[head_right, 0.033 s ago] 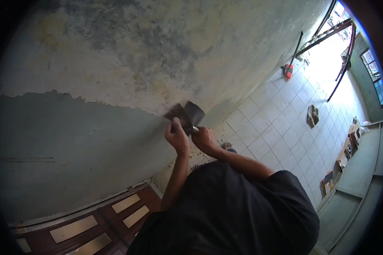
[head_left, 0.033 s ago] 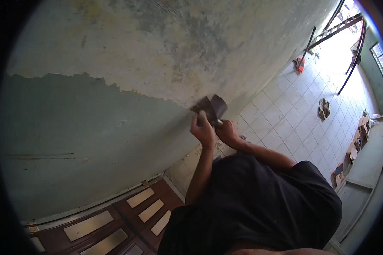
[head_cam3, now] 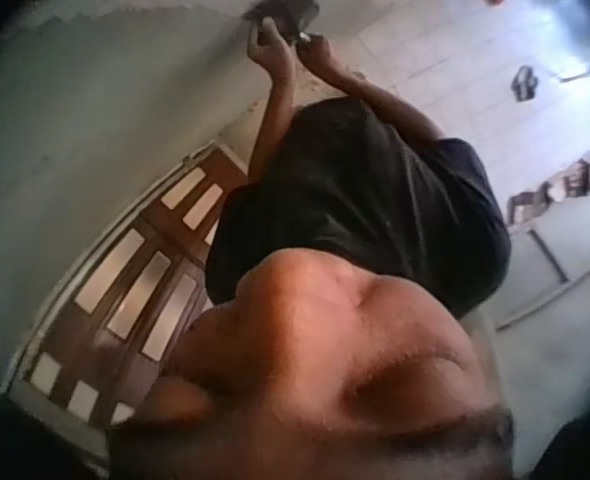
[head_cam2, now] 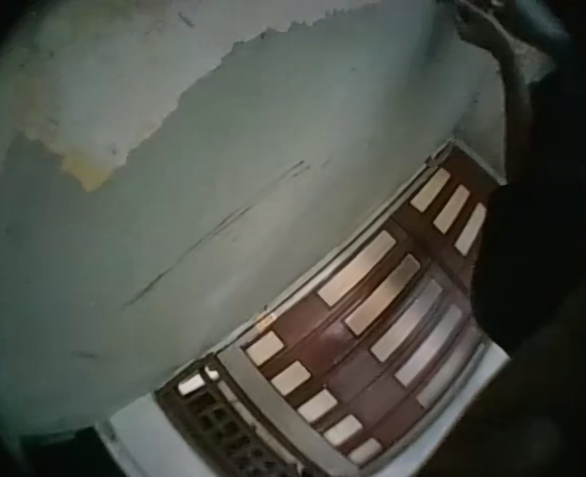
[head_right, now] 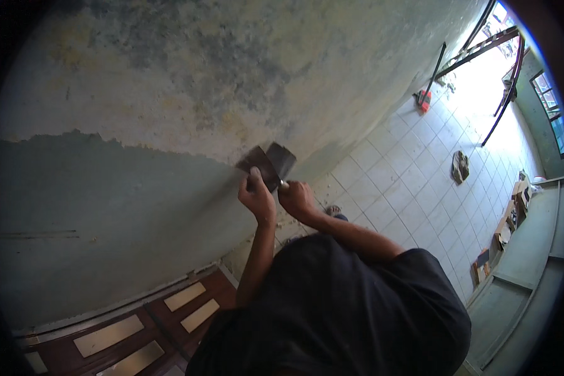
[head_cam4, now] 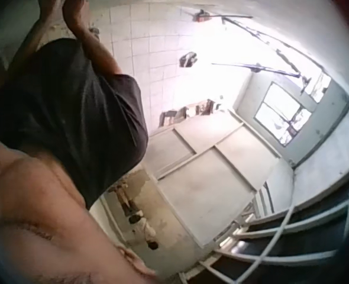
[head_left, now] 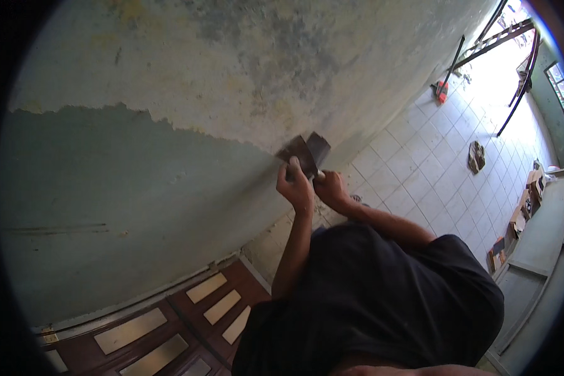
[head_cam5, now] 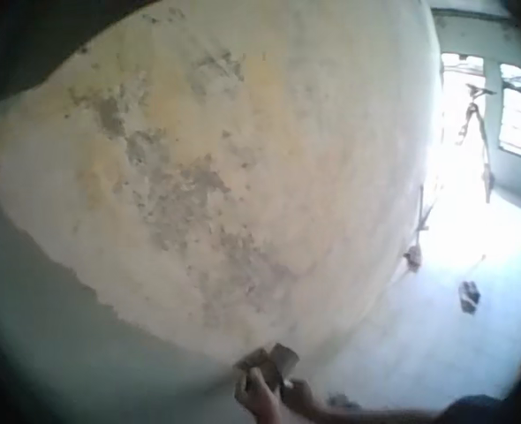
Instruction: Scraping old paint or plaster from a wall using a metal scraper.
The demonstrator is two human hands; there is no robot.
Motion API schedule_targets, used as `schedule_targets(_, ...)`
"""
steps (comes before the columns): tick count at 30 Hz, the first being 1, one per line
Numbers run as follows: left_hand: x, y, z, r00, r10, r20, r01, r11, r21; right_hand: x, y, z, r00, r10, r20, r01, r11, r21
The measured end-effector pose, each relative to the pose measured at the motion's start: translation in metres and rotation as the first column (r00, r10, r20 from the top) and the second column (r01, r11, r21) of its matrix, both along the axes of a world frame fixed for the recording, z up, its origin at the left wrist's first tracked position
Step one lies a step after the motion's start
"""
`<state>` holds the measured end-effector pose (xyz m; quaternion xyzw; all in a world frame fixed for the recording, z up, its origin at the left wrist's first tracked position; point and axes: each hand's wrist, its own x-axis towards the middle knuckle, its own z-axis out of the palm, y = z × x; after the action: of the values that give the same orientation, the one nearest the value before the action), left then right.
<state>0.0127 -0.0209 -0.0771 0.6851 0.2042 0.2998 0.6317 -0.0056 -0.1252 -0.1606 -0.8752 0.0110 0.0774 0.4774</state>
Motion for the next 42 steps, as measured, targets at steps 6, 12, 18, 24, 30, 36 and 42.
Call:
schedule_targets(6,-0.003,-0.004,-0.041,0.989,-0.006,-0.146,0.021,0.994,0.104,0.007,-0.01,-0.004,0.996,-0.024,-0.083,0.015,0.993,-0.118)
schedule_targets(12,-0.005,-0.005,-0.039,0.99,-0.067,-0.124,0.07,0.997,0.024,0.003,-0.01,-0.007,0.998,-0.008,-0.06,-0.001,0.988,-0.152)
schedule_targets(18,0.005,-0.001,0.0,0.999,-0.013,-0.038,0.013,1.0,0.003,0.024,0.005,0.018,0.999,-0.01,0.03,0.013,0.995,-0.103)
schedule_targets(24,-0.005,-0.003,-0.045,0.99,-0.036,-0.134,0.045,0.997,0.061,-0.001,-0.009,-0.005,0.996,-0.028,-0.088,0.016,0.99,-0.14)
schedule_targets(30,-0.002,-0.004,-0.051,0.99,-0.072,-0.119,0.073,0.997,0.006,-0.001,-0.013,-0.006,0.999,-0.036,-0.041,0.031,0.992,-0.122)
schedule_targets(36,0.0,0.001,-0.023,0.995,-0.05,-0.09,0.048,0.999,-0.02,0.011,-0.003,0.017,0.999,-0.044,0.0,0.044,0.995,-0.093)
schedule_targets(42,0.0,0.003,-0.028,0.995,-0.048,-0.084,0.047,0.999,-0.014,0.011,0.001,0.031,0.999,-0.031,-0.04,0.028,0.996,-0.08)
